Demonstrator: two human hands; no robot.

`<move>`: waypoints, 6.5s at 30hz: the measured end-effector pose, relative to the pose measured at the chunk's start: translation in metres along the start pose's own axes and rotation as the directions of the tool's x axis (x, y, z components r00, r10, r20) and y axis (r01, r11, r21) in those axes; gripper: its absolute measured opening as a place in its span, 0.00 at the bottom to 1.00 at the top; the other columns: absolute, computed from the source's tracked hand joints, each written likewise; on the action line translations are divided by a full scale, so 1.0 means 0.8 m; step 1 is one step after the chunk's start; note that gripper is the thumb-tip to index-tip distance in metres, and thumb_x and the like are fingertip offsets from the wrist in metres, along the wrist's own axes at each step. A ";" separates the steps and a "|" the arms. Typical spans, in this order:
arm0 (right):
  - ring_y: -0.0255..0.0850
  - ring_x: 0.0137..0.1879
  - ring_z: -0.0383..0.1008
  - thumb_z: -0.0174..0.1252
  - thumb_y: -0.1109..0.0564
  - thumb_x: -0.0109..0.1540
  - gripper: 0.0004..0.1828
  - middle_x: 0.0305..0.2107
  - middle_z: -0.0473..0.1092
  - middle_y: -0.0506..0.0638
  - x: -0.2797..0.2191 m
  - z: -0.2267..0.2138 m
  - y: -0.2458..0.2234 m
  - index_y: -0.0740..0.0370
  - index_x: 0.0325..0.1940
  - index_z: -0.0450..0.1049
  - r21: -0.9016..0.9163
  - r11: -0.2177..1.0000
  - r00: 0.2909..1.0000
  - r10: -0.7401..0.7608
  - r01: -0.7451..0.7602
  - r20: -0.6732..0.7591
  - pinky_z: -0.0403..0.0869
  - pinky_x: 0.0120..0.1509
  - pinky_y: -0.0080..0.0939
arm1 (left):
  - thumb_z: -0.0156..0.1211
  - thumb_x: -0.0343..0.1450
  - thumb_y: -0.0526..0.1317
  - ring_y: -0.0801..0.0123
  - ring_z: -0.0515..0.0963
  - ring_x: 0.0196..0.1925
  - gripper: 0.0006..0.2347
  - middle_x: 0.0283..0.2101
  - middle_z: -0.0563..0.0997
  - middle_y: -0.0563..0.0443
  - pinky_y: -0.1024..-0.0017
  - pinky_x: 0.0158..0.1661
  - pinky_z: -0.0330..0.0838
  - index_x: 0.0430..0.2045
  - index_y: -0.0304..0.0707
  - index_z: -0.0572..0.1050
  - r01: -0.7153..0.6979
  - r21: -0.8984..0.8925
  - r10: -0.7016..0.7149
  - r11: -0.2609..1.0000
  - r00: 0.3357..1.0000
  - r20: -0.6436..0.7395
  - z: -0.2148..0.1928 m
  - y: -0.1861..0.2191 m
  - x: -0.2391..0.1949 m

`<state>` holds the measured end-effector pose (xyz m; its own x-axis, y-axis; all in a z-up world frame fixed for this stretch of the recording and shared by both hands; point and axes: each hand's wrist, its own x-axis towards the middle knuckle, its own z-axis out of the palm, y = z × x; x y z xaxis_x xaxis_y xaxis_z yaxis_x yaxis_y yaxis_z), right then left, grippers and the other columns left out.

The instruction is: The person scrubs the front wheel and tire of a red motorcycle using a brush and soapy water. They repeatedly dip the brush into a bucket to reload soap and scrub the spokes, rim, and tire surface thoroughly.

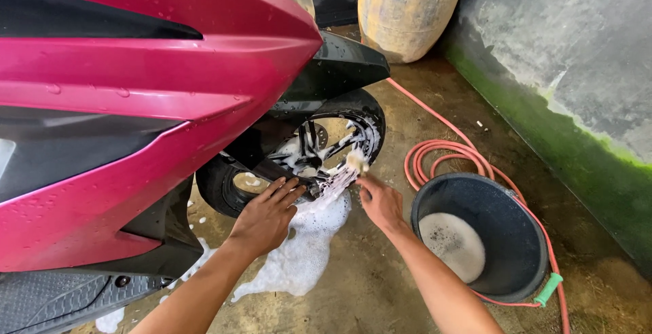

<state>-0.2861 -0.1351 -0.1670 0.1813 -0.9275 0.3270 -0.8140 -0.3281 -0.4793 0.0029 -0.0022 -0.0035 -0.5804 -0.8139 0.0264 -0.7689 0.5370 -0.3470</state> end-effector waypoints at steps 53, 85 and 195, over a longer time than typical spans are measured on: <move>0.42 0.41 0.82 0.61 0.56 0.60 0.11 0.45 0.80 0.43 0.018 -0.052 0.000 0.38 0.42 0.81 -0.104 0.953 0.908 -0.303 0.285 -0.290 0.79 0.40 0.42 | 0.56 0.66 0.43 0.60 0.56 0.75 0.09 0.67 0.68 0.51 0.57 0.74 0.41 0.32 0.40 0.78 -0.005 -0.018 0.005 1.000 0.999 -0.038 -0.001 0.000 0.002; 0.54 0.44 0.82 0.55 0.59 0.62 0.14 0.39 0.80 0.51 -0.021 0.009 -0.038 0.41 0.48 0.79 0.140 0.990 0.992 -0.006 -0.012 0.129 0.80 0.49 0.58 | 0.56 0.66 0.44 0.61 0.55 0.76 0.12 0.68 0.68 0.53 0.57 0.75 0.39 0.37 0.41 0.80 0.040 -0.029 -0.039 0.999 0.999 0.008 -0.012 0.006 0.005; 0.29 0.18 0.70 0.67 0.61 0.53 0.11 0.22 0.80 0.40 -0.023 -0.145 0.010 0.52 0.39 0.82 0.251 0.937 0.959 -0.270 0.242 0.084 0.65 0.20 0.31 | 0.50 0.64 0.33 0.62 0.66 0.43 0.05 0.43 0.71 0.45 0.64 0.52 0.63 0.31 0.35 0.67 -0.553 0.066 -0.286 -0.830 0.525 0.802 0.280 0.068 0.329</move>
<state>-0.3596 -0.1001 -0.0822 0.4401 -0.8159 0.3750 -0.5802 -0.5771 -0.5747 -0.1318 -0.2372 -0.2254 0.1304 -0.7583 -0.6387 0.9773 -0.0100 0.2115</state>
